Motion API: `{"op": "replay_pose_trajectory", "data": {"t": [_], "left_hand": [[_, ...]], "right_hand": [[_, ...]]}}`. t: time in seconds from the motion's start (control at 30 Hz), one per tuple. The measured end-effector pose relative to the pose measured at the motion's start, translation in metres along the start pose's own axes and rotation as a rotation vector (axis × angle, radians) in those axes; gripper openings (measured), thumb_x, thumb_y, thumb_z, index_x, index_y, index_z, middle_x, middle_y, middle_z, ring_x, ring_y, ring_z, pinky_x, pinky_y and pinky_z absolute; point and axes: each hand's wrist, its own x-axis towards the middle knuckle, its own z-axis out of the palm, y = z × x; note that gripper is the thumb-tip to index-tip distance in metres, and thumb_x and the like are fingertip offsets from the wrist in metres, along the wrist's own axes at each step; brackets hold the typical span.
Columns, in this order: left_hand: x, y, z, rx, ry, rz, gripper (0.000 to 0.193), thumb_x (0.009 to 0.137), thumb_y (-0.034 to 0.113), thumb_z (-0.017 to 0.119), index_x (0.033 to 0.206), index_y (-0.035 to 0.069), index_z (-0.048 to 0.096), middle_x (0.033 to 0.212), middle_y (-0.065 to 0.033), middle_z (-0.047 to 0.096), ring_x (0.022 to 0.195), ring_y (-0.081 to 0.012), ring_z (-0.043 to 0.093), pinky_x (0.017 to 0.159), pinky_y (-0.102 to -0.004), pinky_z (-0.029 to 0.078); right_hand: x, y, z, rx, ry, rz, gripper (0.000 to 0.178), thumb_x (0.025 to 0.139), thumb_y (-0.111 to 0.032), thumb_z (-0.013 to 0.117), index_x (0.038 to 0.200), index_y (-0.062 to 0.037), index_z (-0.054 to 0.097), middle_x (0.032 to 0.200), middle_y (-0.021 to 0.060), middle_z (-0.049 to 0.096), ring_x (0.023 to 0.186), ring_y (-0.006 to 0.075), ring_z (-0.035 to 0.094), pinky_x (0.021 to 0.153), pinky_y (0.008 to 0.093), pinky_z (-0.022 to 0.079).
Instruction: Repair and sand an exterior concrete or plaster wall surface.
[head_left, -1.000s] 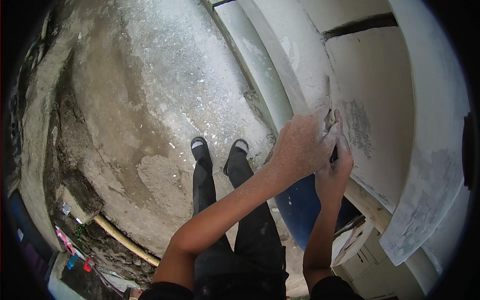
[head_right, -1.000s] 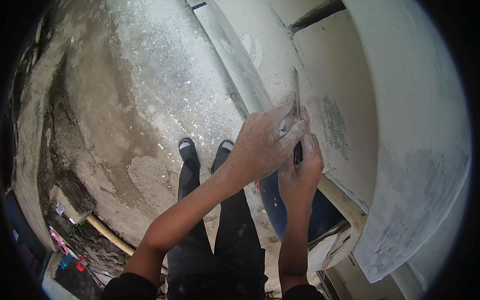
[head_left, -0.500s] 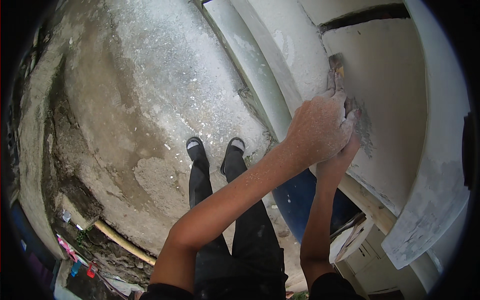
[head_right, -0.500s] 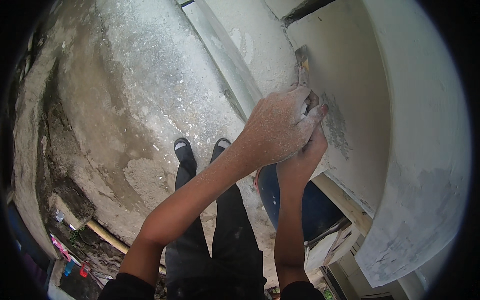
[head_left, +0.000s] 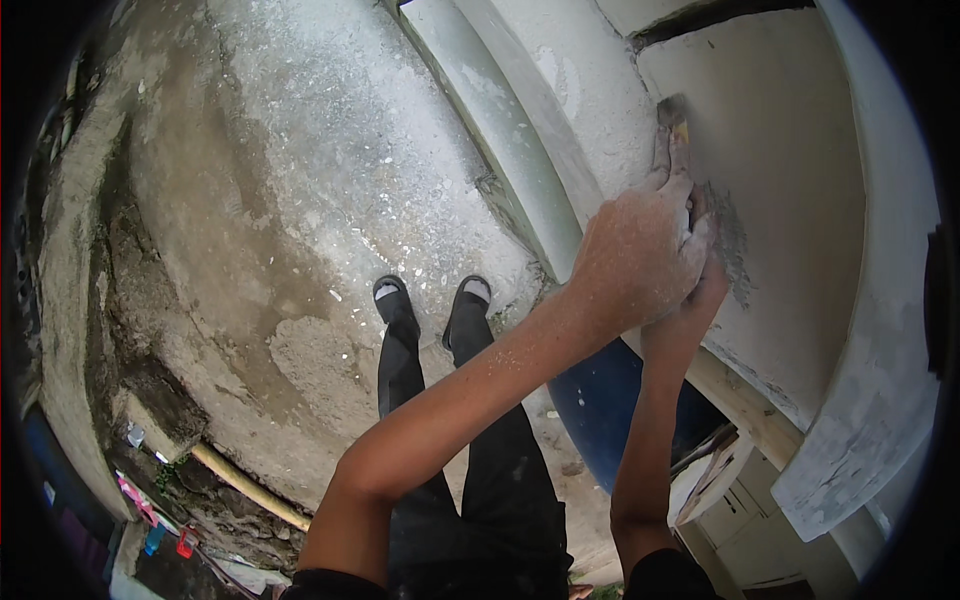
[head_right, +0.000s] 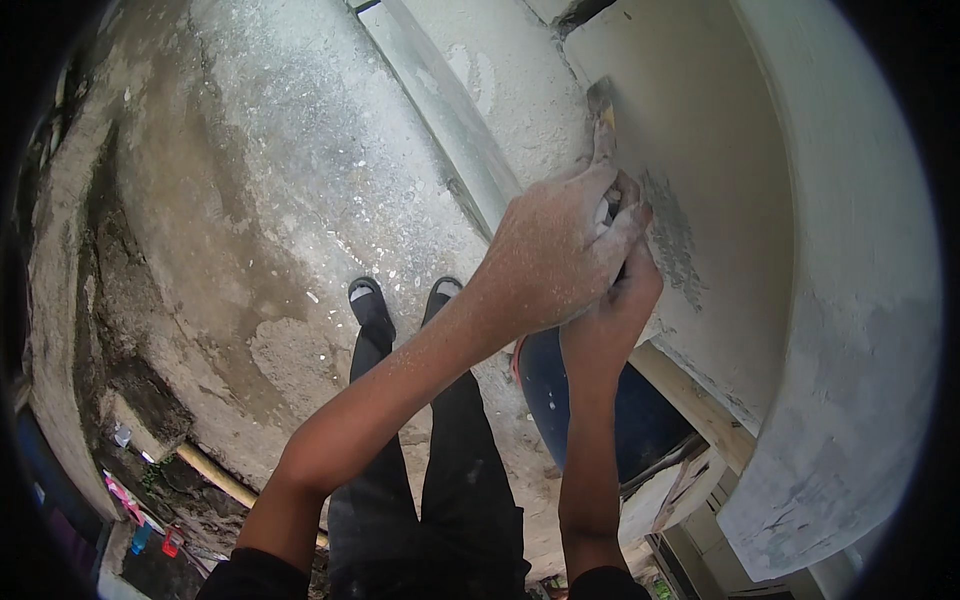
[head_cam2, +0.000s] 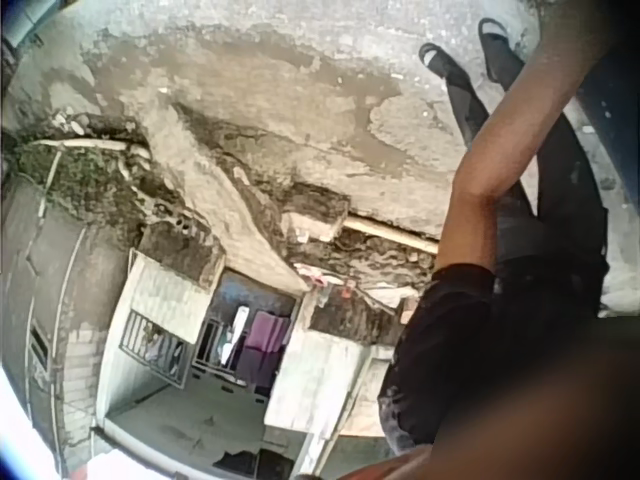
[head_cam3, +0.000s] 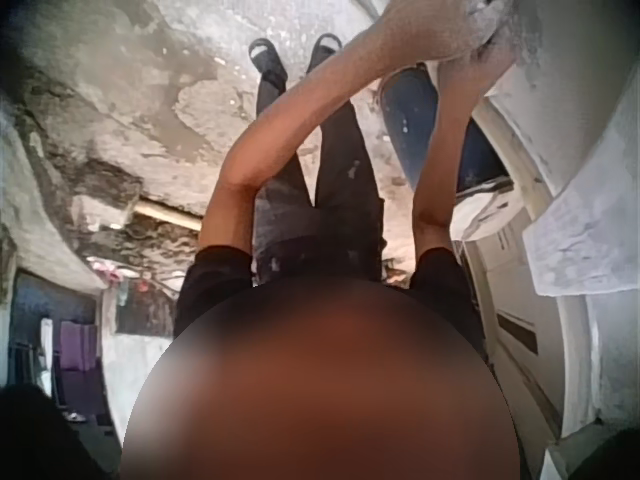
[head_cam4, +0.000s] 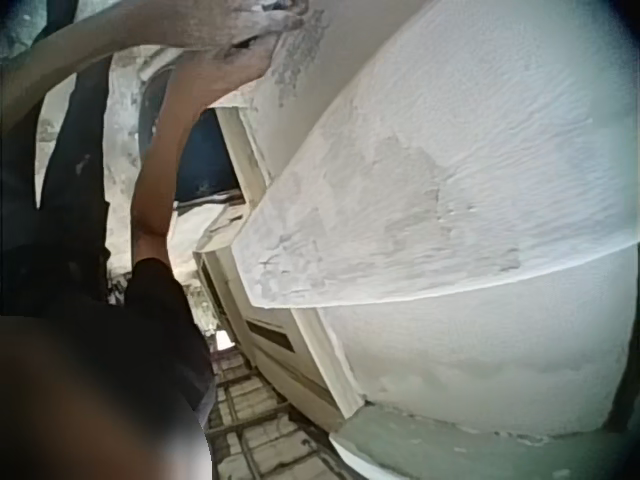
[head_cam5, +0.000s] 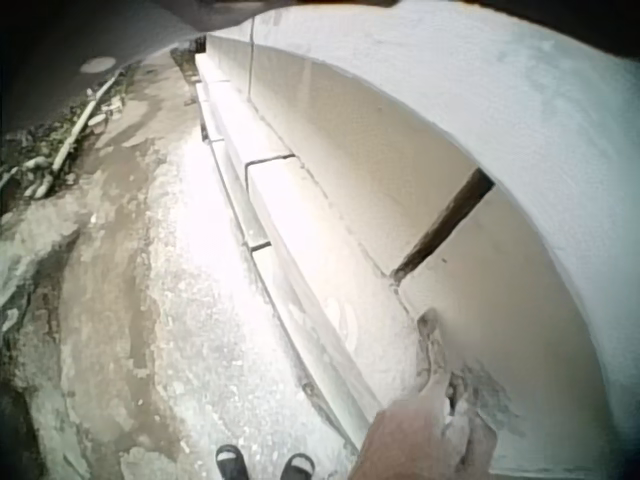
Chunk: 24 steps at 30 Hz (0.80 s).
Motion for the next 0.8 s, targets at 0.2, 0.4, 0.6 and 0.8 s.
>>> {"op": "replay_pose_trajectory", "data": {"t": [0.2, 0.4, 0.6, 0.8], "left_hand": [[0.002, -0.003, -0.007, -0.058, -0.062, -0.044, 0.03, 0.091, 0.023, 0.059, 0.095, -0.007, 0.06, 0.084, -0.0266, 0.063, 0.082, -0.0426, 0.065, 0.073, -0.0479, 0.05], [0.029, 0.004, -0.02, -0.03, -0.248, -0.202, 0.032, 0.09, 0.023, 0.061, 0.101, -0.007, 0.06, 0.093, -0.0278, 0.063, 0.088, -0.0433, 0.064, 0.082, -0.0491, 0.048], [0.028, 0.008, -0.026, 0.03, -0.373, -0.139, 0.034, 0.091, 0.026, 0.061, 0.103, -0.006, 0.061, 0.09, -0.0252, 0.065, 0.087, -0.0414, 0.064, 0.081, -0.0483, 0.049], [0.002, 0.005, -0.013, 0.015, -0.245, -0.146, 0.033, 0.089, 0.026, 0.063, 0.093, -0.007, 0.065, 0.074, -0.0252, 0.063, 0.076, -0.0424, 0.065, 0.074, -0.0494, 0.05]], "right_hand": [[0.0, -0.006, 0.005, -0.05, -0.008, -0.015, 0.015, 0.086, -0.003, 0.06, 0.095, 0.0085, 0.059, 0.083, 0.0141, 0.066, 0.077, 0.0149, 0.054, 0.074, 0.0323, 0.046], [0.017, 0.001, 0.003, -0.301, -0.056, -0.062, 0.027, 0.09, -0.008, 0.06, 0.109, 0.011, 0.061, 0.092, 0.0145, 0.069, 0.088, 0.0156, 0.06, 0.084, 0.033, 0.047], [0.007, -0.002, -0.013, -0.136, -0.031, 0.136, 0.026, 0.096, -0.013, 0.057, 0.106, 0.0114, 0.061, 0.089, 0.0133, 0.068, 0.083, 0.0139, 0.058, 0.081, 0.0312, 0.047], [-0.016, -0.012, -0.004, -0.073, -0.06, 0.058, 0.023, 0.09, -0.008, 0.059, 0.102, 0.0119, 0.059, 0.084, 0.0109, 0.063, 0.076, 0.0133, 0.054, 0.072, 0.0308, 0.045]]}}
